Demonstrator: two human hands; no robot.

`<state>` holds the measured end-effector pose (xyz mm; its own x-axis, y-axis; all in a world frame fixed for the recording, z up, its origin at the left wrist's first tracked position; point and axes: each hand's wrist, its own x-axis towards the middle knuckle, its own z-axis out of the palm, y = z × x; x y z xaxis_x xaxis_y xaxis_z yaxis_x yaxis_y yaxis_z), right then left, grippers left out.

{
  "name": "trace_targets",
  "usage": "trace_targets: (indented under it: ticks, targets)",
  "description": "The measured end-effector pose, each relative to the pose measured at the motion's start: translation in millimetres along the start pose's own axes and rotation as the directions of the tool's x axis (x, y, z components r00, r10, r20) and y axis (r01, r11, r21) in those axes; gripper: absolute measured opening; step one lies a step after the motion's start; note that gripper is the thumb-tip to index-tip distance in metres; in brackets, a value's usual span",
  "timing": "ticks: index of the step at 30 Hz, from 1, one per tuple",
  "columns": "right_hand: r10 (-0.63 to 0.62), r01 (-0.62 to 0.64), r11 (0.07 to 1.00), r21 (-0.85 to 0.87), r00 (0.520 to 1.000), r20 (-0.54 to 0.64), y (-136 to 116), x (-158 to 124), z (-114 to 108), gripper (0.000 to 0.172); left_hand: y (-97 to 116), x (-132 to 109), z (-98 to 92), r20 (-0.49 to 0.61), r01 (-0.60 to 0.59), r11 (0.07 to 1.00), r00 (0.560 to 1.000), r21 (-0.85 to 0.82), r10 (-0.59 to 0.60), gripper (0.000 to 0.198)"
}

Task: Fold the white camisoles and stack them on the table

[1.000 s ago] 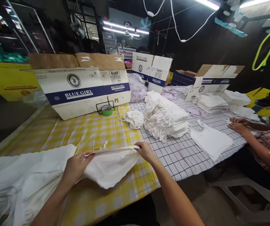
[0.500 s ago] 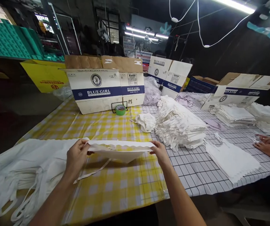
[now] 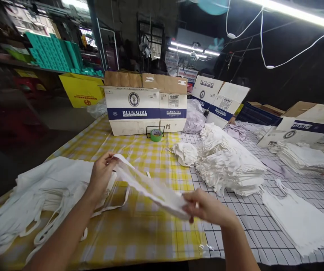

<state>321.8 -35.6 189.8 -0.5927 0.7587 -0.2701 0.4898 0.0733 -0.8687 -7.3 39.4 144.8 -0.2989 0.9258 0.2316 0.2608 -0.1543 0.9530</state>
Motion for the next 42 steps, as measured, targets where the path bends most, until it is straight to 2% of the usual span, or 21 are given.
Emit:
trace_targets:
  ticks: [2,3,5,7,8,10,12,14,16,18,21,22,24,27,29,31,34,35,38,40,42]
  targets:
    - [-0.040,0.071,0.990,-0.125,0.971,0.234,-10,3,9,0.024,7,-5,11.6,0.150,0.003,0.995,0.989,-0.097,0.012,0.019]
    - [-0.075,0.114,0.982,-0.154,0.969,0.236,-13,8,15,0.029,11,-10,18.7,0.246,0.017,0.991,0.969,-0.133,0.016,0.019]
    - [-0.177,0.178,0.966,-0.188,0.984,0.022,-16,26,25,0.035,19,-23,33.5,0.428,0.057,0.983,0.903,-0.175,0.024,0.021]
    - [-0.273,0.222,0.951,-0.214,0.929,-0.248,-20,48,34,0.037,28,-36,45.5,0.545,0.065,0.978,0.837,-0.196,0.053,0.022]
    - [-0.309,0.247,0.943,-0.223,0.899,-0.311,-22,58,37,0.038,32,-40,49.4,0.584,0.052,0.977,0.808,-0.208,0.081,0.022]
    - [-0.354,0.293,0.929,-0.226,0.881,-0.313,-28,76,42,0.037,39,-46,52.2,0.635,0.021,0.970,0.760,-0.242,0.142,0.021]
    - [-0.365,0.298,0.923,-0.243,0.877,-0.313,-34,88,42,0.030,41,-47,48.9,0.626,0.002,0.961,0.760,-0.275,0.178,0.022]
    - [-0.360,0.265,0.921,-0.284,0.859,-0.365,-39,93,38,0.017,37,-48,41.5,0.562,0.006,0.961,0.812,-0.276,0.157,0.026]
    - [-0.356,0.237,0.921,-0.309,0.835,-0.419,-42,93,32,0.015,25,-51,33.2,0.504,-0.019,0.973,0.853,-0.228,0.135,0.031]
    - [-0.349,0.227,0.925,-0.304,0.822,-0.449,-44,91,25,0.017,6,-58,26.6,0.537,-0.060,0.989,0.834,-0.134,0.124,0.032]
    - [-0.346,0.233,0.934,-0.271,0.780,-0.521,-46,87,14,0.018,-27,-73,22.6,0.660,-0.083,0.996,0.750,0.029,0.043,0.030]
    - [-0.347,0.239,0.936,-0.259,0.754,-0.557,-47,85,11,0.018,-38,-78,22.9,0.669,-0.085,0.994,0.743,0.074,0.014,0.032]
    - [-0.344,0.250,0.939,-0.237,0.686,-0.641,-48,80,5,0.017,-57,-87,24.7,0.601,-0.094,0.989,0.799,0.112,0.008,0.036]
    - [-0.318,0.246,0.947,-0.208,0.615,-0.721,-53,69,0,0.018,-75,-94,28.9,0.340,-0.114,0.990,0.937,0.079,0.081,0.031]
    - [-0.312,0.249,0.948,-0.199,0.603,-0.734,-60,61,-1,0.018,-75,-97,32.3,0.196,-0.193,0.980,0.964,0.059,0.178,0.027]
    - [-0.324,0.267,0.943,-0.200,0.597,-0.734,-70,53,-1,0.016,-67,-100,36.9,0.175,-0.341,0.939,0.928,0.048,0.328,0.028]
    - [-0.363,0.297,0.928,-0.227,0.576,-0.732,-87,42,1,0.013,-47,-103,46.6,0.264,-0.519,0.853,0.832,0.055,0.489,0.032]
    - [-0.380,0.309,0.920,-0.239,0.562,-0.735,-93,38,2,0.012,-40,-103,49.8,0.293,-0.534,0.842,0.819,0.077,0.493,0.035]
    - [-0.402,0.338,0.906,-0.254,0.503,-0.765,-106,26,4,0.009,-26,-98,54.4,0.364,-0.471,0.870,0.843,0.143,0.397,0.028]
    - [-0.382,0.344,0.907,-0.243,0.430,-0.818,-112,16,2,0.008,-23,-90,49.8,0.449,-0.426,0.895,0.831,0.135,0.328,0.010]
    - [-0.343,0.353,0.909,-0.221,0.332,-0.879,-114,4,-2,0.009,-22,-82,38.8,0.517,-0.376,0.923,0.808,0.081,0.283,0.009]
